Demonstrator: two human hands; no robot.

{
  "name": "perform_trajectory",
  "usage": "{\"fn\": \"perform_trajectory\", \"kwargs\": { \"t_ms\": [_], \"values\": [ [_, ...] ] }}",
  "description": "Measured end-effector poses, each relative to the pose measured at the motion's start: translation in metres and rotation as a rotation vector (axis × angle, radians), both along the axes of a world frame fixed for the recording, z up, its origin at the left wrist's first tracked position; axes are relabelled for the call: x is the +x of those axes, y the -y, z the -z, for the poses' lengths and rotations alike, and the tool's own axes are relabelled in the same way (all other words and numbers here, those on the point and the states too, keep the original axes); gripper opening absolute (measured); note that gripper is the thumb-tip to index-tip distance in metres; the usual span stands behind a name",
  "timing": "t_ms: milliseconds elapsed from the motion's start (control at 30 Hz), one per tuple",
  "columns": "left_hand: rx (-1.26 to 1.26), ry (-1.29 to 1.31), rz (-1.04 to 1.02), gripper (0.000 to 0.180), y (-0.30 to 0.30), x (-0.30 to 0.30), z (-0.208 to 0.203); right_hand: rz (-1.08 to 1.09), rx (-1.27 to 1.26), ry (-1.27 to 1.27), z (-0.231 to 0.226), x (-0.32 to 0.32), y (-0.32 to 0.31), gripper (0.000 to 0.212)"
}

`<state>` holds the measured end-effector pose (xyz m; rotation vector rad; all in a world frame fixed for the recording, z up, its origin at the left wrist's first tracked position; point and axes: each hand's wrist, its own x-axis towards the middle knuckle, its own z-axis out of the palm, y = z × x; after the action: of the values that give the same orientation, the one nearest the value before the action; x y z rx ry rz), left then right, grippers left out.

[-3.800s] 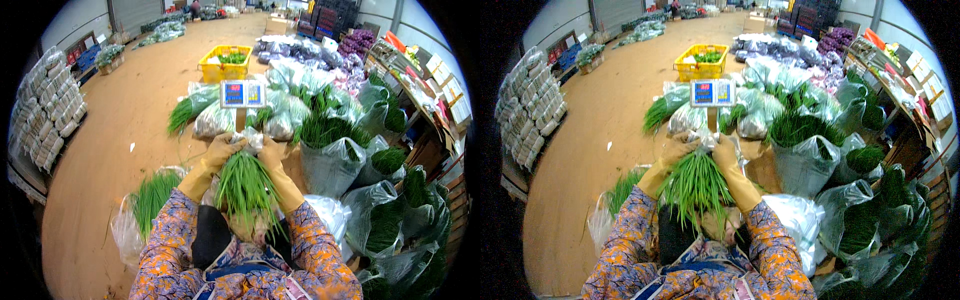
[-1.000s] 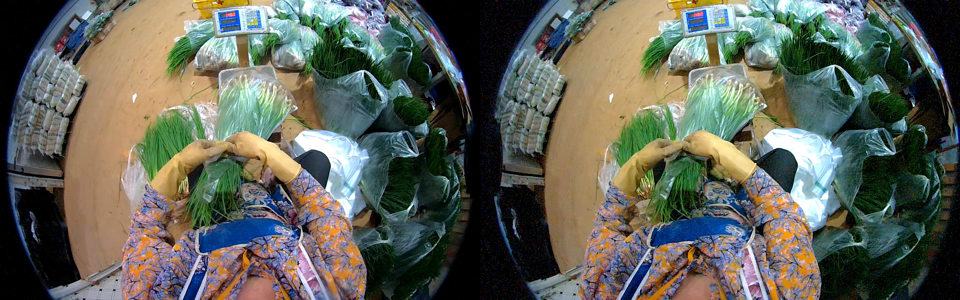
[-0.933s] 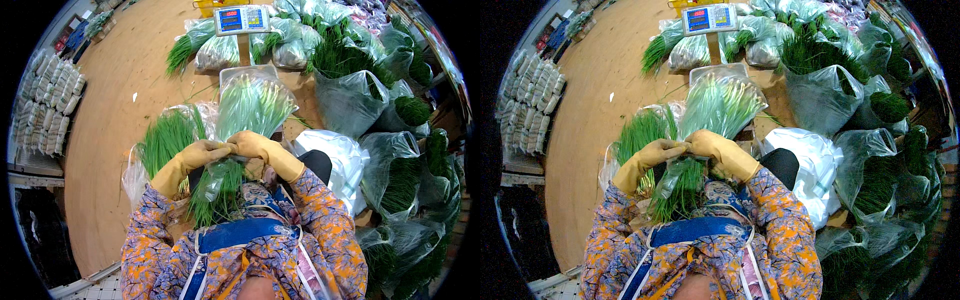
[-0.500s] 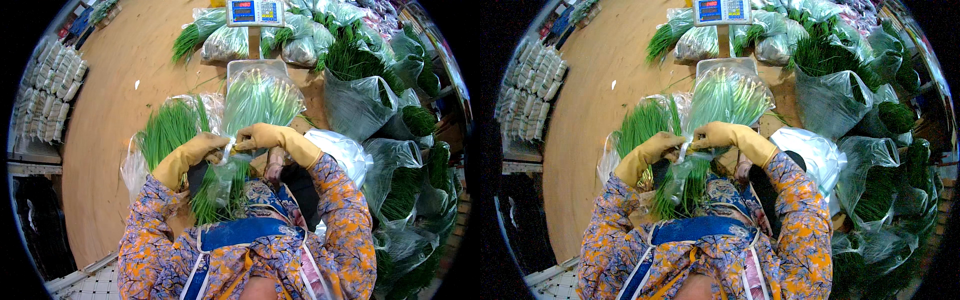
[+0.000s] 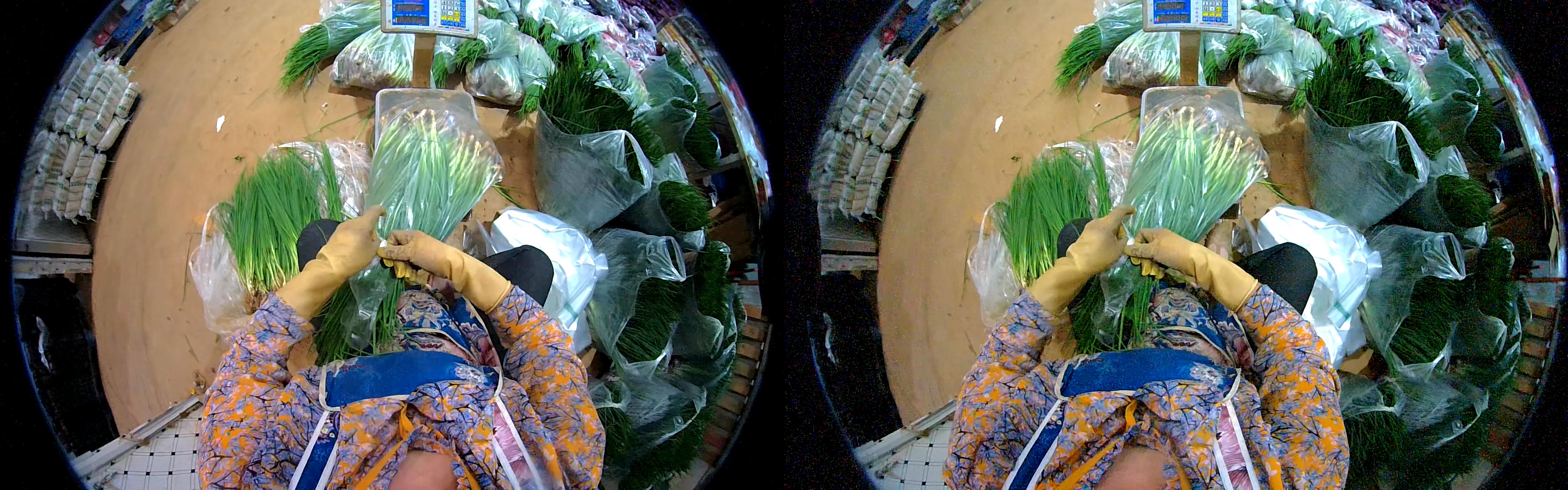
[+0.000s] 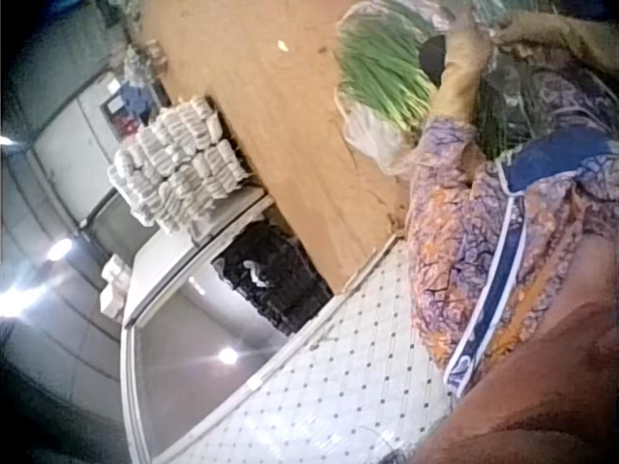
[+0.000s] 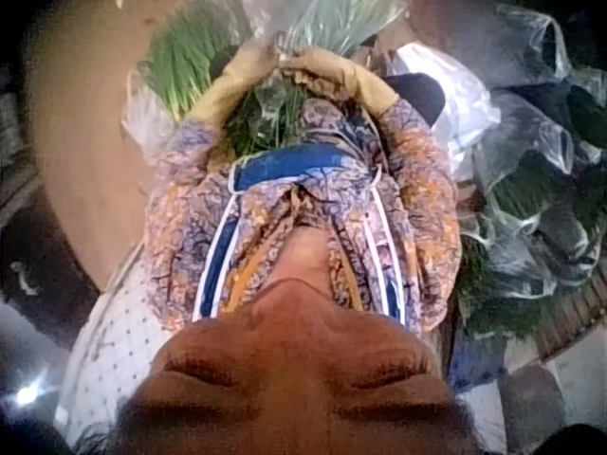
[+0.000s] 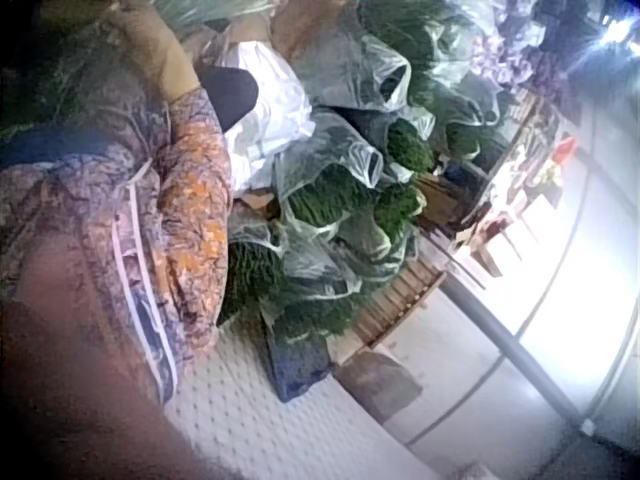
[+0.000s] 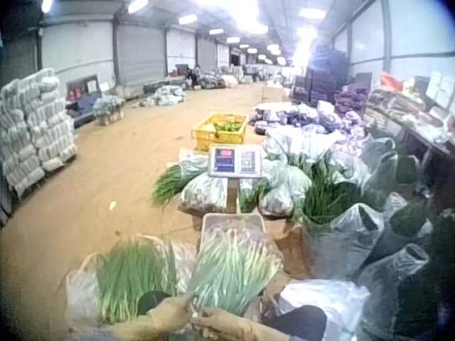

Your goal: The person sorts bunches of green onions from a large pile, weighs them on a digital scale, and places them into plastic bags.

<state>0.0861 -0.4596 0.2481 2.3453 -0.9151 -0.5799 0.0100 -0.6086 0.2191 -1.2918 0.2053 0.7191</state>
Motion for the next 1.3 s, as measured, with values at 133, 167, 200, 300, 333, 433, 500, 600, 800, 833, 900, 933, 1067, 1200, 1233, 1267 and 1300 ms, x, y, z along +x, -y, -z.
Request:
{"fn": "perform_trajectory", "kwargs": {
  "t_ms": [133,167,200,300,333,433,500,600,800,833,900,933,1067,1200,1233,1267,1300],
  "values": [
    [-0.106,0.165,-0.027,0.026,0.0,-0.004,0.012,0.017,-0.28,0.21,-0.005,-0.009,-0.005,0.028],
    [-0.074,0.102,-0.098,0.023,-0.002,0.0,0.012,-0.062,-0.578,0.437,-0.007,-0.012,-0.007,0.028],
    [0.041,-0.053,-0.183,0.024,0.001,0.004,-0.002,-0.129,-0.853,0.672,-0.011,-0.016,-0.009,0.028],
    [0.091,-0.078,-0.144,0.025,-0.006,0.024,0.007,-0.394,-1.002,0.684,-0.008,-0.021,-0.001,0.026],
    [0.091,-0.082,-0.15,0.025,-0.007,0.021,0.01,-0.403,-1.031,0.774,-0.005,-0.024,0.003,0.026],
    [0.03,-0.001,-0.102,0.016,0.007,0.018,0.015,-0.41,-1.044,0.589,-0.023,-0.022,0.006,0.027],
    [0.013,0.055,-0.071,0.016,0.008,0.022,0.015,-0.336,-0.924,0.374,-0.019,-0.015,0.001,0.03],
    [0.033,0.085,-0.072,0.014,-0.001,0.027,0.019,-0.267,-1.064,0.571,-0.016,-0.035,-0.014,0.034],
    [0.089,-0.085,-0.018,0.023,-0.003,0.022,0.018,0.024,-0.443,0.149,-0.011,-0.044,-0.002,0.028],
    [0.021,-0.075,0.008,0.024,-0.004,0.023,0.012,0.266,-0.077,0.113,0.003,-0.044,-0.004,0.029],
    [-0.046,-0.269,-0.039,0.024,-0.001,0.015,-0.008,0.6,0.466,0.038,0.01,-0.038,-0.013,0.031],
    [-0.11,-0.461,-0.086,0.025,-0.001,0.01,-0.012,0.596,0.47,0.037,0.013,-0.036,-0.018,0.031],
    [-0.356,-0.878,-0.276,0.024,-0.011,-0.006,0.014,0.519,-0.062,0.111,0.008,-0.031,-0.031,0.033],
    [-0.361,-0.883,-0.32,0.026,-0.011,-0.017,0.008,0.2,-0.919,0.54,-0.006,-0.031,-0.033,0.033],
    [-0.281,-0.738,-0.315,0.027,-0.007,-0.019,0.009,0.09,-1.004,0.546,-0.011,-0.032,-0.032,0.031],
    [-0.201,-0.583,-0.314,0.029,-0.005,-0.019,0.008,-0.021,-1.081,0.559,-0.014,-0.03,-0.032,0.028],
    [-0.173,-0.401,-0.28,0.032,-0.005,-0.02,0.018,-0.107,-1.124,0.538,-0.017,-0.026,-0.03,0.027]
  ]
}}
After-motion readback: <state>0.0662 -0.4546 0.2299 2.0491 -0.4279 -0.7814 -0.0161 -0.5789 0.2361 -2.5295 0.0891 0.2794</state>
